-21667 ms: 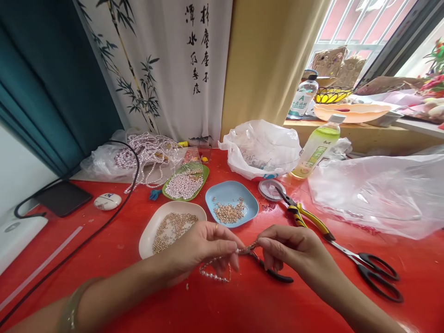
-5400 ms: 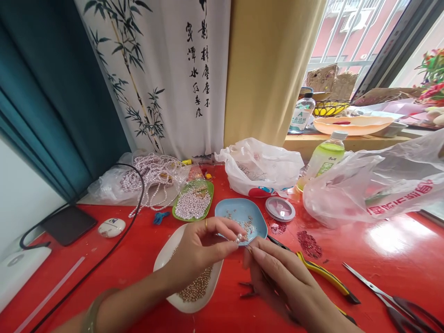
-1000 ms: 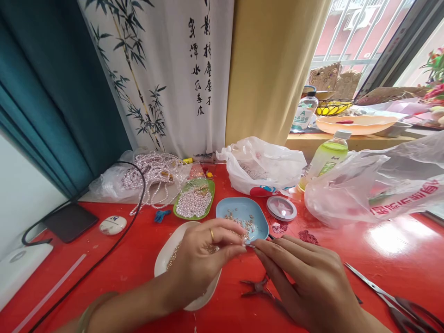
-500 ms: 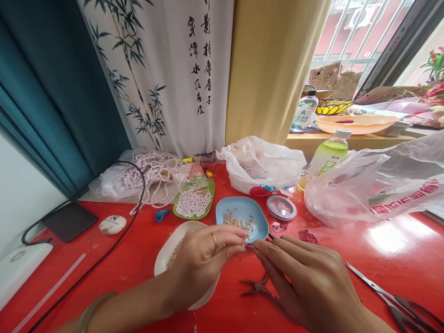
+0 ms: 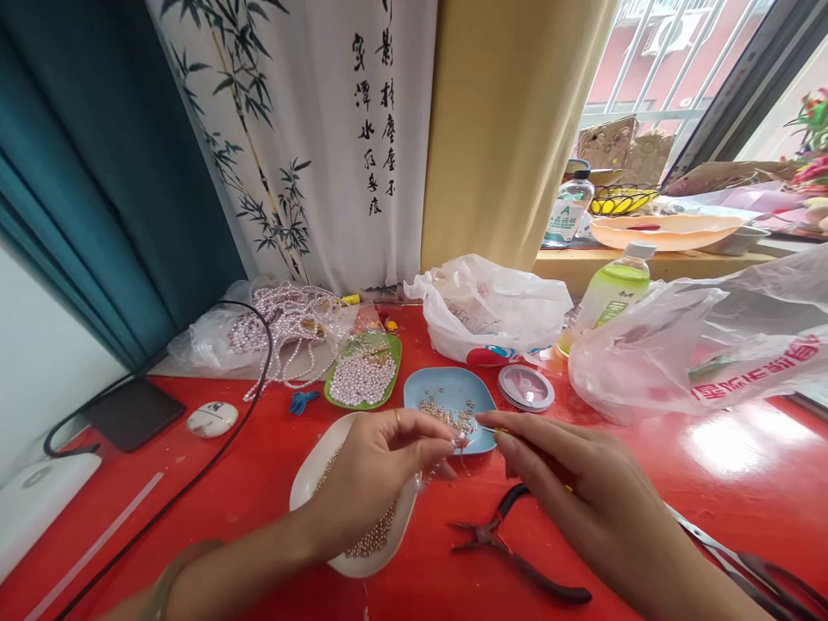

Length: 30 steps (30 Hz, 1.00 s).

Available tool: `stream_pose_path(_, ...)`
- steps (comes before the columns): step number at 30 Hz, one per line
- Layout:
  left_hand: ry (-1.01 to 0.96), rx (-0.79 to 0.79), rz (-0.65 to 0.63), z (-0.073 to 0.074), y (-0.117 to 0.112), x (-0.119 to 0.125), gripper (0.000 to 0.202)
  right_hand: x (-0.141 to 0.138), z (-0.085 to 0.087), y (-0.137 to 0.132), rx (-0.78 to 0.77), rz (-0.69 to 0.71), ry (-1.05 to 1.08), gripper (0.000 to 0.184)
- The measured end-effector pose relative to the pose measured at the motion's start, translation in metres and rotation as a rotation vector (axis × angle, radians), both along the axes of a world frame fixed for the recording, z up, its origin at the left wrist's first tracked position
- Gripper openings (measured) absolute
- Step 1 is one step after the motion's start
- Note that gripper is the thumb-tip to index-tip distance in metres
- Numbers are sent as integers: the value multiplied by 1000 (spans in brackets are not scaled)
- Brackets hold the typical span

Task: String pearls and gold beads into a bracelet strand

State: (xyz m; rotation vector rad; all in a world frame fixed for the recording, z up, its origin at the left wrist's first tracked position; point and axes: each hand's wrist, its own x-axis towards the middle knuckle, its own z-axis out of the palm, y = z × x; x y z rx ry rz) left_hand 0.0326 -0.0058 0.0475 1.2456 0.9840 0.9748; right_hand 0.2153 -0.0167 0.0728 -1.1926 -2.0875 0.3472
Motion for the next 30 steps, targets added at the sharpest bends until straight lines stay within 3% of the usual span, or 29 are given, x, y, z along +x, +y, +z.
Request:
stream_pose_path(4,-22,13,-18,0,1,0,13,-3,0,3,-325,19,110,27)
stream_pose_path(7,-26,34,-44,0,2,0,12,-6,-3,5,-457,66,185,23)
stream_pose_path(16,115,48,-9,-3,1,1,16,-11,-4,1,-371,12,131,18)
stream_pose_path(27,74,-66,-99,0,8,-4,22,-3,-1,17,-798,172,395,14)
stream_pose_path(30,63,-90,-81,1,10,-7,22,3,-10,28,-700,173,266,18)
